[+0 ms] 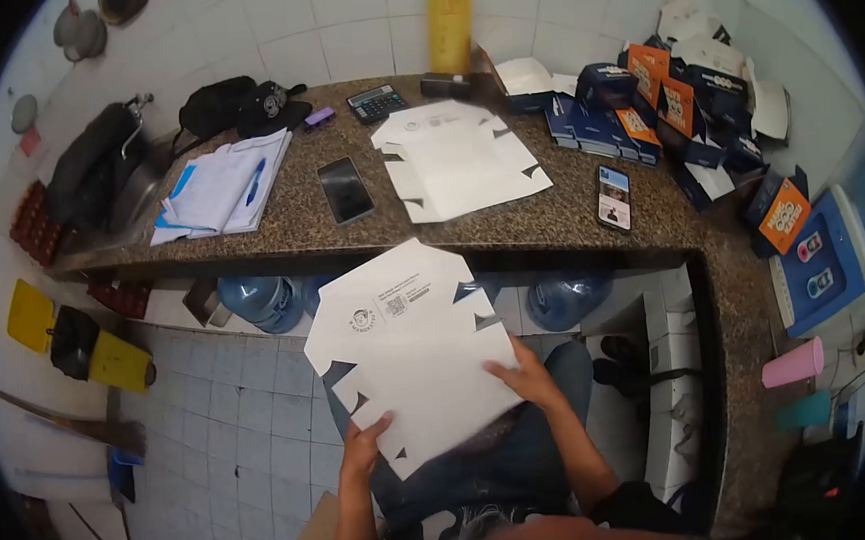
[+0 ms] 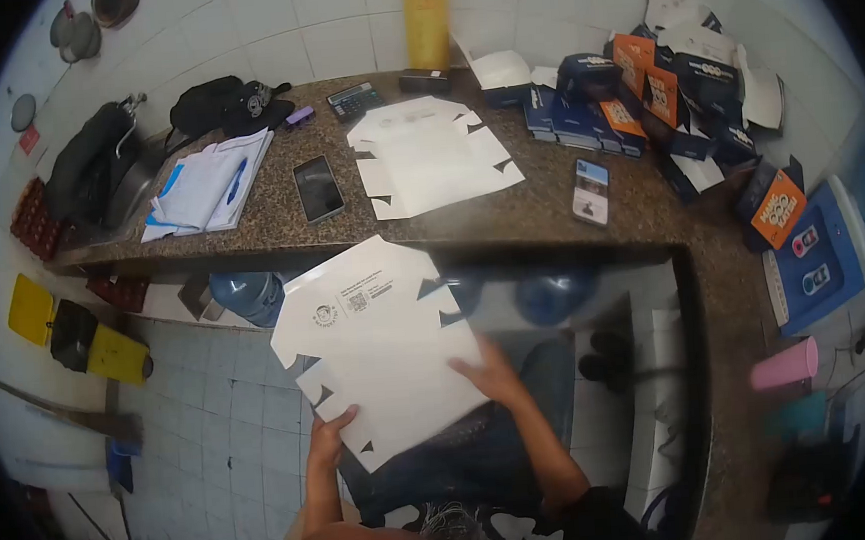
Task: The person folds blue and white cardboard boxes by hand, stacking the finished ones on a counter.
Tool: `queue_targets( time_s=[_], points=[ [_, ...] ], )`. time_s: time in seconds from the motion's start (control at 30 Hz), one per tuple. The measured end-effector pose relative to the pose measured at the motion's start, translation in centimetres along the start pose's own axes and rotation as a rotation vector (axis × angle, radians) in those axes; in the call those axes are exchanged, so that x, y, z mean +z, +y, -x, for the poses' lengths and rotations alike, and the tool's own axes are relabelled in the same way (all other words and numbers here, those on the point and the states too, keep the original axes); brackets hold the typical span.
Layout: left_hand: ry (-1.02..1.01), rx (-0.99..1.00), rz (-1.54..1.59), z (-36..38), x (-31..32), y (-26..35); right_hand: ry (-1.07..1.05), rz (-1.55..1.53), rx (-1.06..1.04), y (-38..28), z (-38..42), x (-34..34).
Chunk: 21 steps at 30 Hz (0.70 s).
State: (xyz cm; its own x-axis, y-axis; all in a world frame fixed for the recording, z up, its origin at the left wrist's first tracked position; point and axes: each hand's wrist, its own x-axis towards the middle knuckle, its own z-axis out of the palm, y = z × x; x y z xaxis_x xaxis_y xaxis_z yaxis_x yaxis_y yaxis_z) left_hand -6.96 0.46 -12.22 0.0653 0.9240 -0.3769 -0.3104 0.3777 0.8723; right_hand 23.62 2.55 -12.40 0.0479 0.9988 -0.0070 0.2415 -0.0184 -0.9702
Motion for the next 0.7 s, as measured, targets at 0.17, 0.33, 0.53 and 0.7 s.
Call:
queue_targets(
  time_s=[0.17,0.33,0.53,0.7],
  points=[
    [0.316,0.592,-0.297,-0.4,4.4,-1.7,-0.124,0.217,-0.013,-2.7,2.3,5.7],
    [0.112,0.152,-0.319,0.6,4.0,0.9,-0.444,0.230,-0.561,-6.4,4.7,8.6],
    [0.137,0.196,0.293,1.2,5.8,4.1,-0.180,-0.145,-0.171,-4.6,4.7,8.2],
    [0.170,0.212,0.441,0.1,7.2,4.4,0.014,-0.001,-0.403,-8.0,6.5,7.5]
  ],
)
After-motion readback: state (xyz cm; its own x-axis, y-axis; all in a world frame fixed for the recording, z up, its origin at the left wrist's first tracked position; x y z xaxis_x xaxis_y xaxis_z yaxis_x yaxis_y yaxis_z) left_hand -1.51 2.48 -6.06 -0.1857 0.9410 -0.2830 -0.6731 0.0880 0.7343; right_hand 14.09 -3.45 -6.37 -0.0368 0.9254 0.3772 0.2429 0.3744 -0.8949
